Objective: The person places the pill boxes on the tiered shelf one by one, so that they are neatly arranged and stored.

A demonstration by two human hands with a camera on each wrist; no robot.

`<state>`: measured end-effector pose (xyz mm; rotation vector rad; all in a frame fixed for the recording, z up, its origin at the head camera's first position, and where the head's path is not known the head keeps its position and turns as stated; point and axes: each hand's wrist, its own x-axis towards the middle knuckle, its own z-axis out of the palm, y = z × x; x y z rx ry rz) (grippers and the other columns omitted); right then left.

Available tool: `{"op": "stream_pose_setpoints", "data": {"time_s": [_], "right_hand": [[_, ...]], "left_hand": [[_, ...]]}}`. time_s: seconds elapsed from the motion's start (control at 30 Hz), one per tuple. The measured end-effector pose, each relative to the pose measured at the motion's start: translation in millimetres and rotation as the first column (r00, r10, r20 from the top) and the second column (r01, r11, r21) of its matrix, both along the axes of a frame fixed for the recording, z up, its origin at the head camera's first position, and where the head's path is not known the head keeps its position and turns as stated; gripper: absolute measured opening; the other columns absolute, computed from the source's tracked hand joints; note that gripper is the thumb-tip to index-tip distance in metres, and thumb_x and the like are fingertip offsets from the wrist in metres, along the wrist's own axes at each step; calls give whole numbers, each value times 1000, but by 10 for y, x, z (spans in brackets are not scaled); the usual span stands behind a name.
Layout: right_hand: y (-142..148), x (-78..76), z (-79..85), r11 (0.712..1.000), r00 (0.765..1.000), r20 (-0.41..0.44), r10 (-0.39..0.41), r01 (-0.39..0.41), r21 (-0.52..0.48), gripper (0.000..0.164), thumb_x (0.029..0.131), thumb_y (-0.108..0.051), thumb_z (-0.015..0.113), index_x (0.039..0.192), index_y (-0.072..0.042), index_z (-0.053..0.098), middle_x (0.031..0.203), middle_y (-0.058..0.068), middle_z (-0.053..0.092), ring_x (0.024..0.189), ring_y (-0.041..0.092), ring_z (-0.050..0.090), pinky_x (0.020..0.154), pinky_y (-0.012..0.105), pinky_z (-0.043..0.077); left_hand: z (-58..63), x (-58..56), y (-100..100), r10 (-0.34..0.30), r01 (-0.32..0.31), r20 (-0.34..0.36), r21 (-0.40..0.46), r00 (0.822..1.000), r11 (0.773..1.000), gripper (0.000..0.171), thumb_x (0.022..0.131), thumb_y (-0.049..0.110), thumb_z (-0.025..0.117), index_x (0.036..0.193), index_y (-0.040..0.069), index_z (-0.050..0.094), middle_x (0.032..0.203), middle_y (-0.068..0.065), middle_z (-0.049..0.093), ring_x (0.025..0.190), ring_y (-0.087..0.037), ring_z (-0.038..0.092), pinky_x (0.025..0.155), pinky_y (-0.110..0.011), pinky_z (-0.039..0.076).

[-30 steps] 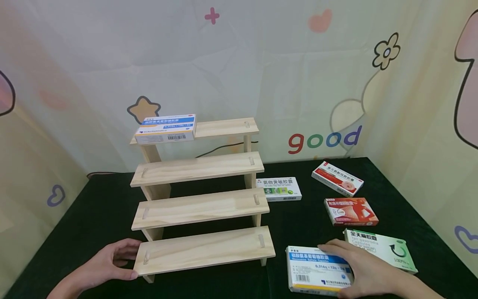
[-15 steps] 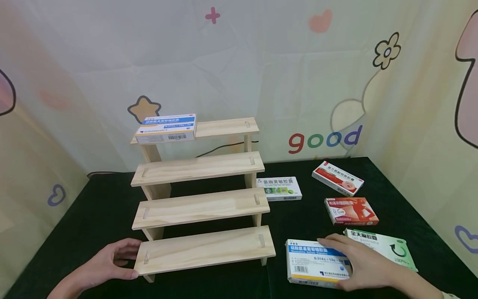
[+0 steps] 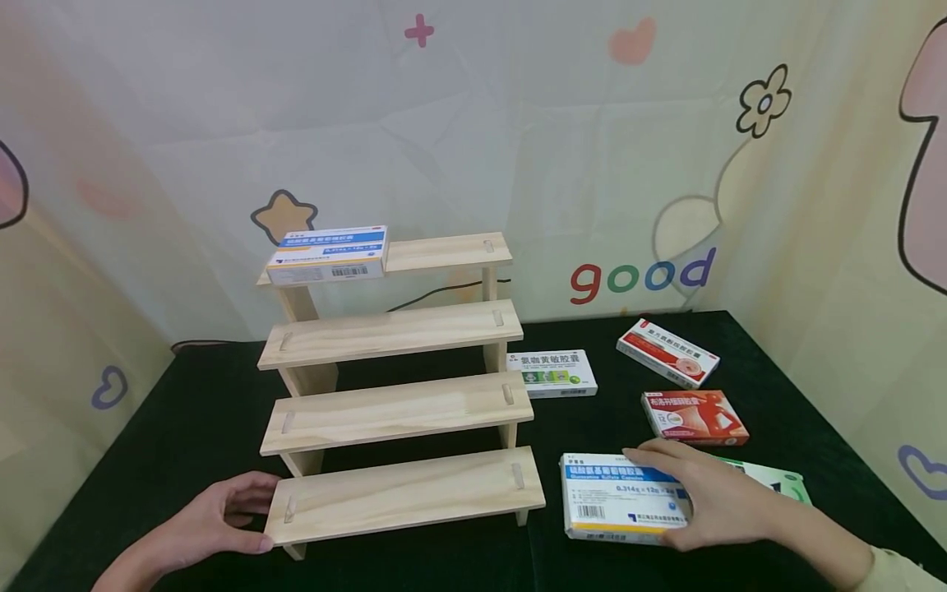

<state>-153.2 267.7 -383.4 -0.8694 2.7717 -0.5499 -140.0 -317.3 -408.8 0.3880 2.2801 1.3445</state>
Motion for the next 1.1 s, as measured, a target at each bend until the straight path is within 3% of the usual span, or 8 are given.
{"op": "stream_pose_setpoints", "data": {"time_s": [0.3, 0.57, 0.7, 0.87, 1.1], "right_hand": [[12, -89, 144, 1000, 991, -131, 11, -9, 15, 79, 62, -45, 76, 129, -13, 47, 123, 10, 47, 102, 25, 46, 75, 39, 46], [-56, -176, 252, 998, 976, -210, 58, -57, 8, 80, 60, -44, 76, 128, -14, 48, 123, 7, 47, 103, 26, 46, 79, 47, 46], [-87, -229, 347, 997, 960, -270, 72, -69, 22, 79, 60, -40, 77, 128, -11, 49, 122, 7, 48, 101, 22, 48, 78, 42, 47], [-105, -294, 499, 998, 946, -317, 67, -60, 30, 80, 59, -34, 79, 129, -10, 48, 123, 7, 48, 99, 20, 48, 72, 27, 49], [-165, -381, 724, 995, 922, -374, 96, -76, 66, 80, 60, -32, 78, 130, -8, 46, 127, 12, 46, 104, 27, 47, 75, 35, 49]], "left_hand": [[-5, -6, 3, 13, -13, 18, 9, 1000, 1000, 58, 83, 14, 64, 126, -13, 36, 120, -26, 50, 103, -34, 53, 82, -52, 45], [-17, 7, -6, 8, -9, 20, 31, 1000, 999, 56, 83, 13, 63, 125, -13, 36, 119, -26, 50, 102, -32, 54, 81, -52, 45], [-23, 0, -7, -5, 4, 15, 43, 1000, 999, 56, 84, 13, 62, 126, -13, 36, 120, -26, 50, 102, -32, 54, 81, -53, 45], [-25, -11, -7, -7, 7, 16, 28, 1000, 1000, 55, 84, 11, 62, 126, -13, 36, 120, -24, 51, 103, -31, 54, 81, -51, 46], [-11, -11, 1, -8, 7, 20, 35, 1000, 999, 56, 83, 12, 63, 125, -13, 36, 119, -26, 50, 102, -34, 53, 81, -54, 45]]}}
